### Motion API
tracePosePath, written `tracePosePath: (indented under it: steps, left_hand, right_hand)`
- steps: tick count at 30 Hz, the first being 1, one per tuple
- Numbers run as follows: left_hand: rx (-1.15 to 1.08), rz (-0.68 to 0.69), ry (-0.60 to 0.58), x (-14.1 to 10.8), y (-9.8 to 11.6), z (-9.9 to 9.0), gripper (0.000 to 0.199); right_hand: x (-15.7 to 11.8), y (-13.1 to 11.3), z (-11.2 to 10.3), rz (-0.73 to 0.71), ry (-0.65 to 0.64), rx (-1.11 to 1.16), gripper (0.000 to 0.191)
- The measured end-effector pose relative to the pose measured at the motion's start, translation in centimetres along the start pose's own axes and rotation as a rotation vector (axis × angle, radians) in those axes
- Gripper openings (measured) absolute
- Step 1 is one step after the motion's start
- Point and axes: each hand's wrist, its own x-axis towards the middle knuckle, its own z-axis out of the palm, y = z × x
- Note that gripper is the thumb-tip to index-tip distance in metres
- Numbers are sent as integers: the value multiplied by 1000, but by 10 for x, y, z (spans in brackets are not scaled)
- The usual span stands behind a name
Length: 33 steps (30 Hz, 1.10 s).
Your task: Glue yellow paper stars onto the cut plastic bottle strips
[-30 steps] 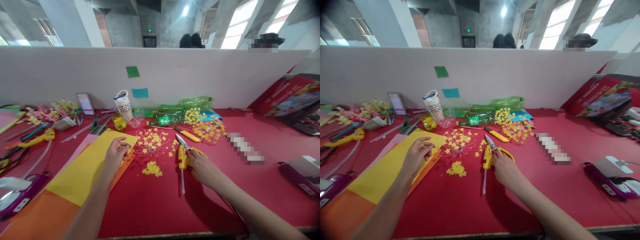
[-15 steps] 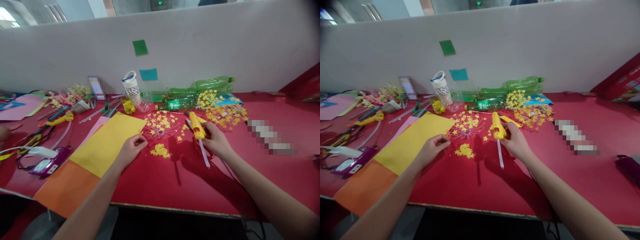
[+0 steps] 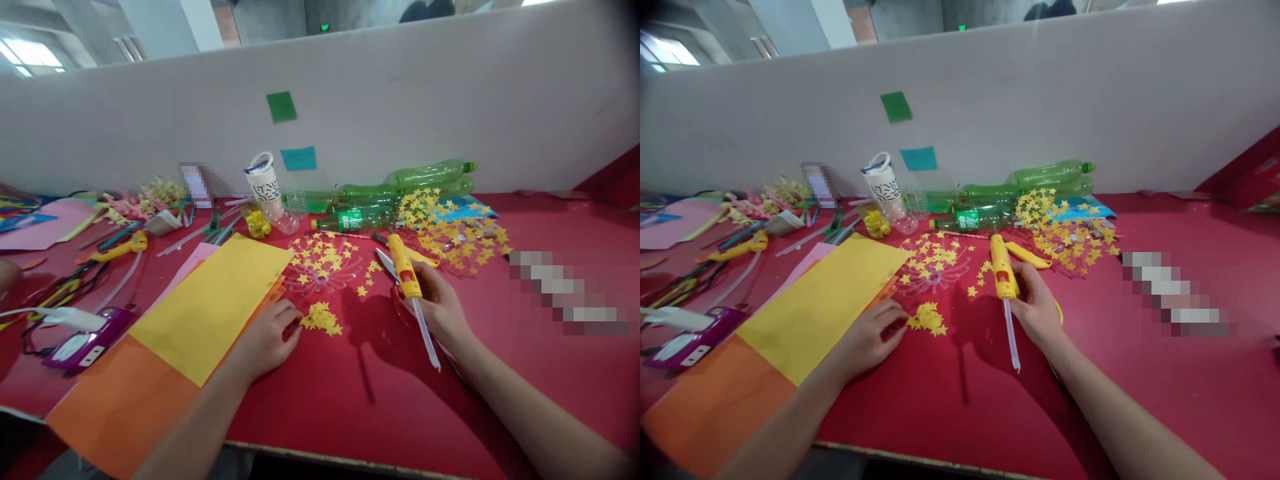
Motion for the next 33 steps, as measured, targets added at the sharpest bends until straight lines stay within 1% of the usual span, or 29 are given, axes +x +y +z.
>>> tracePosePath:
  steps: [5, 9, 13, 15, 17, 19, 21, 24, 25, 26, 27, 28, 31, 33]
  left_hand:
    - [119, 51, -7, -3, -2, 5, 20]
    - [118, 88, 6, -2, -2, 8, 21]
    - [45, -21, 68, 1, 1, 4, 14]
    - [-33, -78, 72, 2, 6, 0, 12]
    - [-158, -92, 56, 2, 15, -4, 13]
    - [-201, -26, 61, 3, 28, -7, 12]
    - [-148, 72, 109, 7, 42, -9, 11]
    - [-66, 278, 214, 17, 59, -7, 10]
    - [-47, 305, 253, 21, 62, -4, 10]
    - [-41, 301, 267, 24, 63, -2, 10]
    - [-56, 280, 267, 26, 64, 2, 11]
    - [-84, 229, 267, 28, 63, 5, 11]
    - [-207, 58, 239, 29, 58, 14, 9]
    - [-273, -5, 200, 28, 55, 17, 7]
  right_hand:
    - [-2, 4, 0, -8, -29, -53, 33]
    - [-5, 5, -1, -10, -67, -72, 34]
    - [-8, 7, -2, -10, -60, -58, 37]
    - [-10, 5, -1, -34, -66, -7, 37]
    - [-11, 1, 2, -79, -38, 28, 36]
    - [-12, -7, 8, -114, 28, -4, 33]
    - [-14, -16, 19, -134, 28, -34, 29]
    - [-22, -33, 40, -181, -9, -56, 28]
    - [-26, -38, 47, -196, -23, -63, 27]
    - [-30, -43, 52, -230, -34, -75, 24]
    - [-34, -47, 58, -271, -47, -142, 25]
    - [-37, -50, 62, -321, -52, -196, 26]
    - [-42, -51, 69, -360, -63, -280, 27]
    - [-41, -46, 72, -355, -54, -274, 27]
